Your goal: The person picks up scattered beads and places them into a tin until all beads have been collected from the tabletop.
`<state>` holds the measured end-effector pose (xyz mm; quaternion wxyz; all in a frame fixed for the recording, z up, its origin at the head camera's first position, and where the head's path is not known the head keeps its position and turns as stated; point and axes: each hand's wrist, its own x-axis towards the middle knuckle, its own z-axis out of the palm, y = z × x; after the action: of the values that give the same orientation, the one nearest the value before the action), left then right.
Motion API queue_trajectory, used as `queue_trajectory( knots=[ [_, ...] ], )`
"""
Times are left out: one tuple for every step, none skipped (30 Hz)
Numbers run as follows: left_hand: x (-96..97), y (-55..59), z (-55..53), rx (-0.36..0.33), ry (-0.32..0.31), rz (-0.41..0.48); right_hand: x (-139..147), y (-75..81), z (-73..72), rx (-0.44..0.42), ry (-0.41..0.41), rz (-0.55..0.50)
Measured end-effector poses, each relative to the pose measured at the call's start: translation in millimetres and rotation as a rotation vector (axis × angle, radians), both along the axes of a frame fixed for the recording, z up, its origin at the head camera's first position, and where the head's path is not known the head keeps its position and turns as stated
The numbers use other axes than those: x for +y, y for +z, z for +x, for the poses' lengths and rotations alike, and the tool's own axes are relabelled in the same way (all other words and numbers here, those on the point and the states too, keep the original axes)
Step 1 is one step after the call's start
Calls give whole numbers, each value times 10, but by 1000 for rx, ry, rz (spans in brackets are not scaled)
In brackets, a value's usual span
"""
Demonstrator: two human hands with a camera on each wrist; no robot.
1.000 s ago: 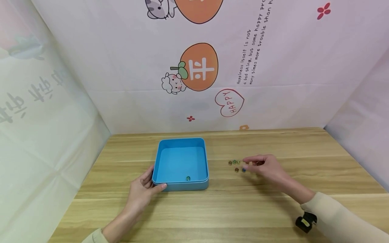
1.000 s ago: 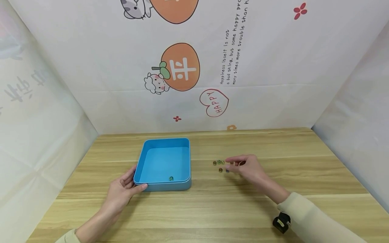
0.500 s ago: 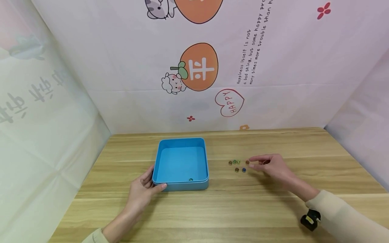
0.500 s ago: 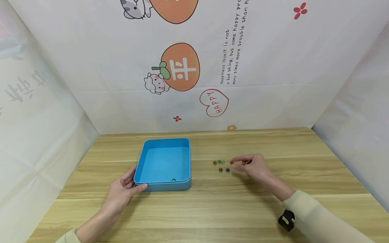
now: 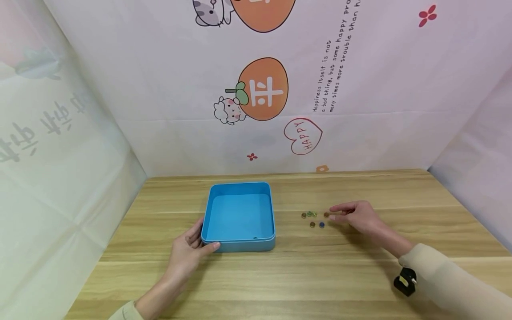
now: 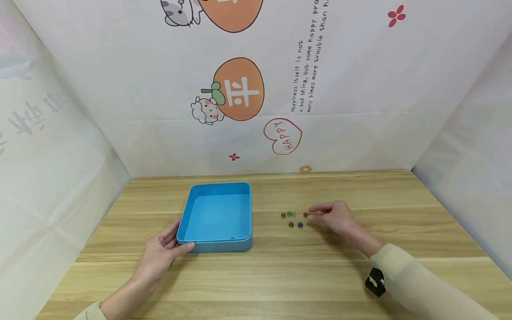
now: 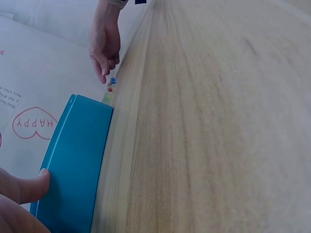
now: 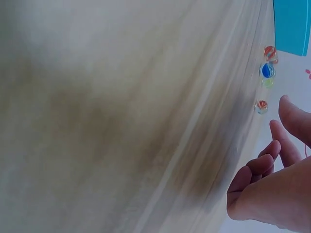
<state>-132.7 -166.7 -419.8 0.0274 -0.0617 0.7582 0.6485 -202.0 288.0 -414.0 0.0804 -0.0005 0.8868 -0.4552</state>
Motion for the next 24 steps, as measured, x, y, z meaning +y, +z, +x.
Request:
queue_trajectory(
  knots=[
    [0, 0, 2, -2, 1, 1, 7, -5, -10, -1, 3, 1],
    [1, -2, 1, -1, 1, 3, 11, -9, -19, -2, 5, 2],
    [1, -2, -1, -1, 1, 4, 12, -14, -28, -1, 7, 5],
    [1, -3, -1, 0, 1, 4, 14, -19, -36, 2, 8, 8],
    [1, -3, 1, -1, 2, 4, 17, -22, -43, 5, 9, 16],
    [0, -4, -3, 1, 1, 4, 17, -26, -49, 7, 10, 17],
    [0, -5, -3, 1, 1, 4, 16, -28, -56, 8, 10, 20],
    [-1, -5, -4, 1, 1, 3, 13, -31, -61, 7, 10, 23],
    [-1, -7, -6, 3, 0, 4, 10, -35, -67, 6, 10, 29],
    [-2, -8, -6, 4, 1, 5, 8, -37, -73, 7, 11, 36],
    [-2, -10, -7, 5, 1, 7, 6, -40, -79, 10, 14, 46],
    [-4, -12, -11, 7, 0, 8, 5, -43, -86, 11, 18, 51],
    [-5, -15, -12, 8, 0, 8, 2, -46, -93, 14, 20, 58],
    [-5, -17, -13, 9, 1, 9, 1, -50, -100, 18, 24, 67],
    [-6, -20, -16, 11, 0, 11, -2, -55, -108, 25, 27, 77],
    [-6, -21, -16, 12, 1, 11, -5, -58, -114, 32, 31, 85],
    [-5, -22, -13, 11, 2, 12, -8, -62, -121, 35, 33, 90],
    [-4, -23, -10, 10, 4, 13, -11, -66, -127, 38, 35, 94],
    [-3, -23, -7, 9, 5, 15, -16, -69, -133, 42, 36, 98],
    [-1, -23, -4, 9, 7, 16, -21, -73, -138, 44, 37, 101],
    [-1, -24, -4, 9, 6, 19, -28, -78, -142, 45, 37, 104],
    [0, -24, -1, 8, 7, 20, -28, -79, -146, 47, 39, 107],
    [2, -24, 1, 7, 8, 22, -30, -82, -150, 47, 40, 108],
    [2, -24, 1, 7, 7, 23, -31, -82, -152, 50, 43, 113]
  ],
)
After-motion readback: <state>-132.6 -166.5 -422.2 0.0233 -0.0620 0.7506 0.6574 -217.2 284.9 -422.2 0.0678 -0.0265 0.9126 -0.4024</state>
